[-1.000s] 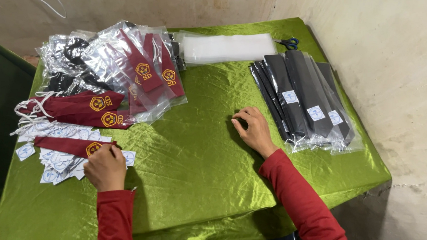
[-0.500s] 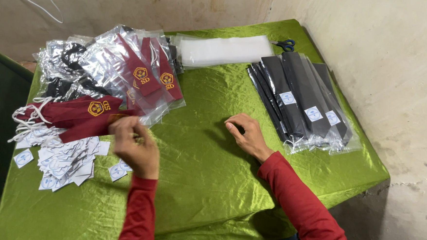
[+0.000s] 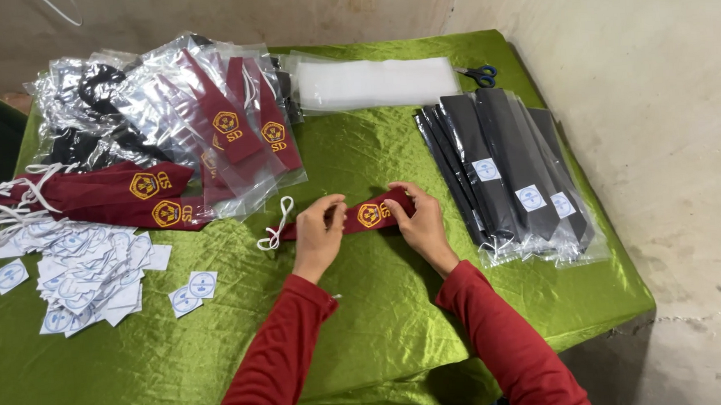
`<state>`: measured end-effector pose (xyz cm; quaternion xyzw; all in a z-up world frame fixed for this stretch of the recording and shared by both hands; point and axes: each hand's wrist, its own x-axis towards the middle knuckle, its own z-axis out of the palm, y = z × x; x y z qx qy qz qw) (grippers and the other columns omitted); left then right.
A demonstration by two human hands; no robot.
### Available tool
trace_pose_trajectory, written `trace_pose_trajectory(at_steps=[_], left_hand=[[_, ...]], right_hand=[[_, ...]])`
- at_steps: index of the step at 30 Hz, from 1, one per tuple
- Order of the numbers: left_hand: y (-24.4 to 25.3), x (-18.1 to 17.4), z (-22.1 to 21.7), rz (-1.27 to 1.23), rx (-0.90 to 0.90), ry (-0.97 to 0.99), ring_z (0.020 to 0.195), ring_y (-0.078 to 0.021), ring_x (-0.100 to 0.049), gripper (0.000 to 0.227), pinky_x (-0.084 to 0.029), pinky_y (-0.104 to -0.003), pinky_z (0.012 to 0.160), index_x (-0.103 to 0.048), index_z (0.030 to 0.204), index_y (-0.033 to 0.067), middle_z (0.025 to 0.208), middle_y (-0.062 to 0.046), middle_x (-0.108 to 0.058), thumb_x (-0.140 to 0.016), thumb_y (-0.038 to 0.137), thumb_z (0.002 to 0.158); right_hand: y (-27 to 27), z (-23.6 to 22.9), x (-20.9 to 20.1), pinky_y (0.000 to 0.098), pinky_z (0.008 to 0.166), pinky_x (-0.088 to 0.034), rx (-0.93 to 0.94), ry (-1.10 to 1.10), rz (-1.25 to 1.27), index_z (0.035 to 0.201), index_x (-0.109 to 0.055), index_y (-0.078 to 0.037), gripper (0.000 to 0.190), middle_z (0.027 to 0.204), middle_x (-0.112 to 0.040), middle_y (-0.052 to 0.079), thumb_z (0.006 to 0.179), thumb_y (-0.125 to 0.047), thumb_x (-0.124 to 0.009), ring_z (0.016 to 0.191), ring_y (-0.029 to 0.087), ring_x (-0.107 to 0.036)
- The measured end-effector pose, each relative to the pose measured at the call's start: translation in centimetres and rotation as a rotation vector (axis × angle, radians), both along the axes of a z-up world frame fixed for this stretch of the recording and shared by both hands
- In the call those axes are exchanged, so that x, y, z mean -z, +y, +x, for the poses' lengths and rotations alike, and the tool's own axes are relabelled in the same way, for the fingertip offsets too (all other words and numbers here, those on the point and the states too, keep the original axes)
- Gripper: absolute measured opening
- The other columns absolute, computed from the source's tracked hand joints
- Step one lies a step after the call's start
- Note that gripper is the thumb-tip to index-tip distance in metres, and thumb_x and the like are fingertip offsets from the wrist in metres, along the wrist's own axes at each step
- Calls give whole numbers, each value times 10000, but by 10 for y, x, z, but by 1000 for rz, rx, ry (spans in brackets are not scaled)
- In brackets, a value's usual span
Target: The person folds maroon neckties with a gold emblem and places them into clear plastic bags. The person repeats this process for multiple ties, arranging the packaged ties on the table.
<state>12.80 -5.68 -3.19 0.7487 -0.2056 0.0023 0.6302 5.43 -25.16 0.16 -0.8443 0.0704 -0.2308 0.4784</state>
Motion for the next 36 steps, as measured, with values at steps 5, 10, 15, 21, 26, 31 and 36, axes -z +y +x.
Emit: trace_pose_trajectory(at_steps=[5,10,15,21,26,31,36], left_hand=[[66,2,22,40,-166,14,803,-312,-746,184,-656,-349,613,-698,1136,-62,976,-269,-723,-607,4,991],[74,2,20,288,-340,-446,785,-318,-735,175,-628,-363,570,-712,1117,-8,897,-161,-706,-610,-22,975],[-2,-54,0,323,-202,-507,854,-289,-734,174,-625,-379,692,-719,1139,58,937,-124,-712,-621,41,997],[-41,-41,3,224,-57,-115,928,-438,-726,226,-598,-521,753,-706,1132,54,983,-222,-764,-520,55,1004],[-42,-43,4,289,-53,-64,927,-379,-744,244,-599,-476,790,-727,1108,160,972,-137,-791,-533,106,970],[-40,-49,1,286,-63,5,947,-365,-744,264,-597,-464,806,-745,1080,207,983,-115,-791,-533,133,942],[-37,-63,-7,266,-34,36,843,-365,-759,274,-618,-442,708,-744,1076,164,885,-153,-790,-508,122,943]], right_hand=[[14,-13,-26,451,614,-557,114,99,-357,1230,-693,-84,305,728,-727,185,931,-133,-731,693,386,-731],[10,-7,-11,455,732,-588,262,40,-804,1402,-554,-137,593,1102,-617,104,857,-201,-778,965,325,-647],[41,8,-40,611,1087,-437,-95,107,-859,1364,-604,-104,416,1502,-468,199,953,-143,-653,1448,412,-383],[30,33,-1,563,1204,-303,-206,241,-807,1358,-563,-23,659,1557,-437,161,736,-154,-736,1495,383,-341],[26,31,-4,522,1230,-253,-231,249,-809,1372,-568,-19,647,1570,-428,156,761,-147,-737,1509,362,-323],[29,28,-5,510,1242,-222,-242,269,-828,1381,-571,-9,663,1578,-416,171,768,-175,-760,1524,360,-292],[36,26,-21,504,1258,-154,-270,352,-821,1430,-543,-42,659,1670,-309,120,802,-163,-701,1575,317,-182]])
